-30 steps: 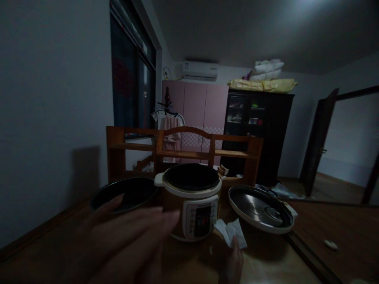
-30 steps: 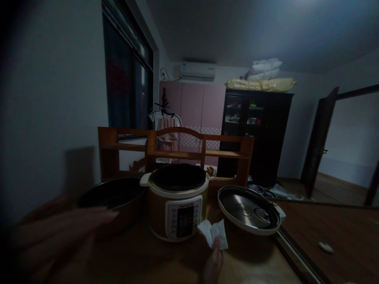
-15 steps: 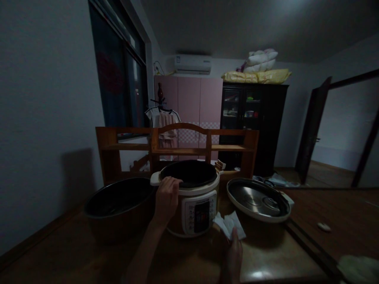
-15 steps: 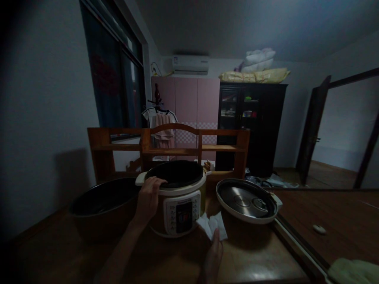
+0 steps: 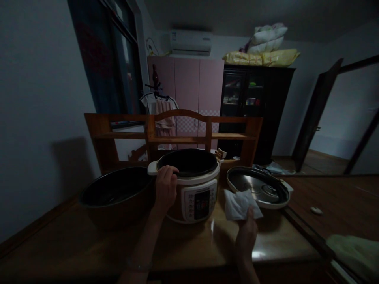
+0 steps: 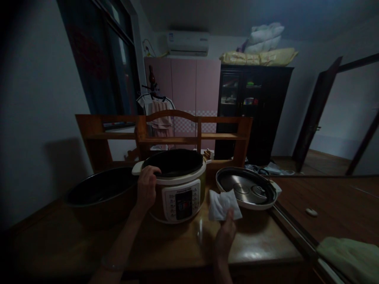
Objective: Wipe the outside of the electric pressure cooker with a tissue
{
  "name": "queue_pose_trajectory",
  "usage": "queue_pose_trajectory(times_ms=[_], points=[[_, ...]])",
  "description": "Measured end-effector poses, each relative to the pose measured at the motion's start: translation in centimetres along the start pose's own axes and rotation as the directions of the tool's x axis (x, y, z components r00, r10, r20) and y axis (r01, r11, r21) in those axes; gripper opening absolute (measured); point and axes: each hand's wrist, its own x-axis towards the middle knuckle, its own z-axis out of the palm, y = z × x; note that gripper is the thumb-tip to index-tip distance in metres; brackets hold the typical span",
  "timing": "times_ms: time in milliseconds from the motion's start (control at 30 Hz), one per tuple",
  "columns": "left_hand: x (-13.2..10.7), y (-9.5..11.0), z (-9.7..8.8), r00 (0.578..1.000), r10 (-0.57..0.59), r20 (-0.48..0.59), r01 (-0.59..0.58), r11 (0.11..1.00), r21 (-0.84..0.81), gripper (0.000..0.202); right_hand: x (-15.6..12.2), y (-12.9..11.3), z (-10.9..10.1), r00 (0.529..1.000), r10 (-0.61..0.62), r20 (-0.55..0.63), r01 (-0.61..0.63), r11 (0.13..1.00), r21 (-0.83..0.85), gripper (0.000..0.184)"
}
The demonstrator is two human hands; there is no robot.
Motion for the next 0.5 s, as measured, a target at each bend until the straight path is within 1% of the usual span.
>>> queue_pose_trajectory(times_ms=[33,67,100,133,167,233,267,300,333,367,400,500], points=[[0.0,0.0,-0.1,1.0,0.001,0.005,-0.001,1.0,-0.004,0.036,0.2,-0.8,0.1,0.999,-0.027,-0.026,0.026,0.999,-0.036,0.076],[0.0,0.0,-0.1,1.0,0.0,0.007,0.001,1.0,-0.004,0.037,0.2,-1.6,0.2,0.998,-0.051,-0.023,0.05,0.997,-0.059,0.074],[0.1,0.0,-0.1,1.0,-0.005,0.006,0.005,1.0,-0.001,0.038,0.0,-2.3,0.5,0.996,-0.087,0.01,0.087,0.993,-0.076,0.072],[0.1,0.1,-0.1,1.0,-0.012,0.001,0.012,1.0,0.001,0.039,-0.2,-2.9,0.9,0.988,-0.13,0.078,0.136,0.987,-0.081,0.069],[0.1,0.1,0.0,1.0,-0.023,-0.004,0.023,1.0,-0.001,0.04,-0.7,-3.3,1.3,0.968,-0.18,0.173,0.196,0.978,-0.076,0.065],[0.1,0.2,0.1,0.999,-0.048,-0.009,0.048,0.999,-0.02,0.042,-1.8,-3.7,2.2,0.894,-0.261,0.363,0.3,0.953,-0.053,0.058],[0.1,0.2,0.1,0.998,-0.058,-0.014,0.058,0.998,-0.034,0.042,-2.4,-3.7,2.7,0.859,-0.277,0.431,0.325,0.945,-0.04,0.056],[0.2,0.3,0.1,0.998,-0.067,-0.019,0.066,0.997,-0.047,0.042,-3.0,-3.5,3.1,0.834,-0.279,0.476,0.333,0.942,-0.032,0.055],[0.2,0.4,0.1,0.997,-0.074,-0.026,0.073,0.996,-0.058,0.042,-3.6,-3.3,3.4,0.822,-0.274,0.5,0.331,0.943,-0.027,0.054],[0.2,0.5,0.1,0.996,-0.081,-0.032,0.078,0.995,-0.068,0.041,-4.2,-3.0,3.7,0.82,-0.265,0.507,0.321,0.947,-0.024,0.053],[0.3,0.6,0.1,0.996,-0.086,-0.038,0.083,0.994,-0.074,0.041,-4.6,-2.7,3.9,0.829,-0.252,0.5,0.304,0.952,-0.023,0.053],[0.4,0.8,0.0,0.995,-0.095,-0.043,0.092,0.993,-0.071,0.038,-5.6,-2.1,4.1,0.873,-0.193,0.447,0.221,0.975,-0.011,0.053]])
